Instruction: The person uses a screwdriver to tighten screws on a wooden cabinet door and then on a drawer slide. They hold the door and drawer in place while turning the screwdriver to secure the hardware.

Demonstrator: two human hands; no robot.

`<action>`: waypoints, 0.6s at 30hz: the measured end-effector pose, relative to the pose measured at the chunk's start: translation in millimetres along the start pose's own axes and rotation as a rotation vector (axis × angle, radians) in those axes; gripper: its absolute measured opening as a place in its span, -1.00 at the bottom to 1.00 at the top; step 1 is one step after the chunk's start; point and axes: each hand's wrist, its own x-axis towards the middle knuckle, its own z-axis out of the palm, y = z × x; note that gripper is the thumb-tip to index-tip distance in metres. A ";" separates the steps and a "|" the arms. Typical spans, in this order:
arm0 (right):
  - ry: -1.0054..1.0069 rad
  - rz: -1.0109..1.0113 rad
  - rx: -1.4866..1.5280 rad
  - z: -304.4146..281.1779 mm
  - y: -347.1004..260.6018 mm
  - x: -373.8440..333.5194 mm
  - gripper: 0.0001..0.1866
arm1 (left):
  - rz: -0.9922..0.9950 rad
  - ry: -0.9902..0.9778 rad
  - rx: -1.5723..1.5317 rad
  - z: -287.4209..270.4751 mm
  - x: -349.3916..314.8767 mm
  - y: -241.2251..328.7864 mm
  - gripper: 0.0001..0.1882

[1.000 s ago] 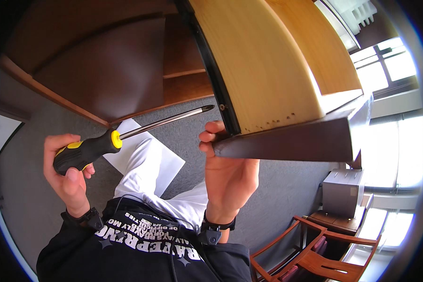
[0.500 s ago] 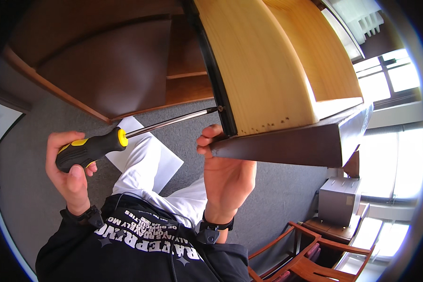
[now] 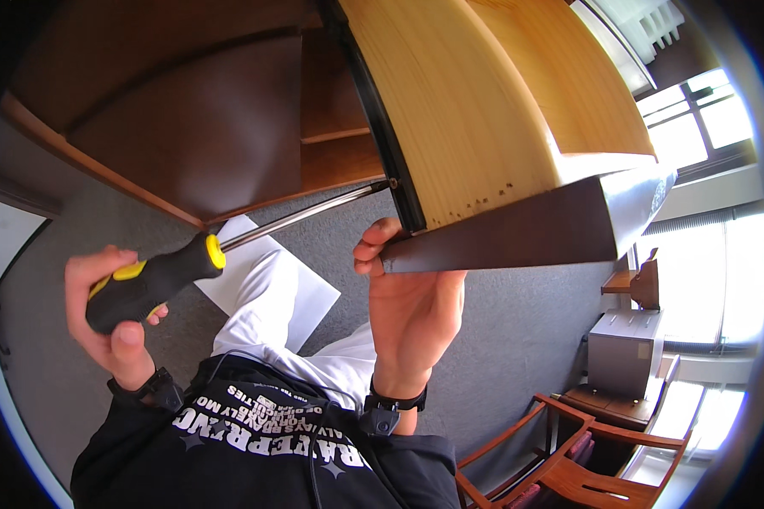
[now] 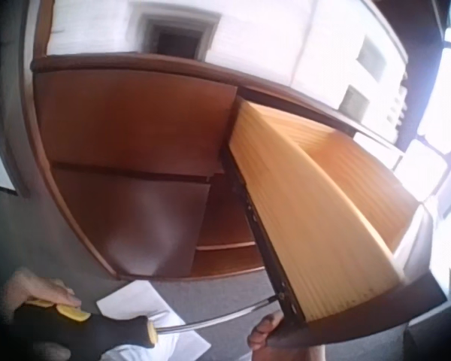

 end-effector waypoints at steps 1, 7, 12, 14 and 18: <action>0.002 -0.006 -0.006 -1.1 -0.3 1.1 -0.50 | -0.129 0.001 -0.040 4.5 0.1 2.3 -0.31; 0.017 -0.020 0.003 5.7 -0.1 -1.8 -0.51 | -0.321 -0.010 -0.132 6.7 8.0 17.3 -0.27; 0.030 -0.034 0.020 7.2 -3.7 -3.0 -0.51 | -0.369 0.005 -0.066 13.3 2.6 32.0 -0.22; 0.050 -0.026 0.012 7.7 -3.8 -3.5 -0.51 | -0.310 -0.015 -0.014 12.6 0.5 34.1 -0.21; 0.053 -0.036 -0.007 7.1 -4.7 -3.1 -0.49 | -0.036 -0.043 -0.132 11.2 5.1 22.6 -0.27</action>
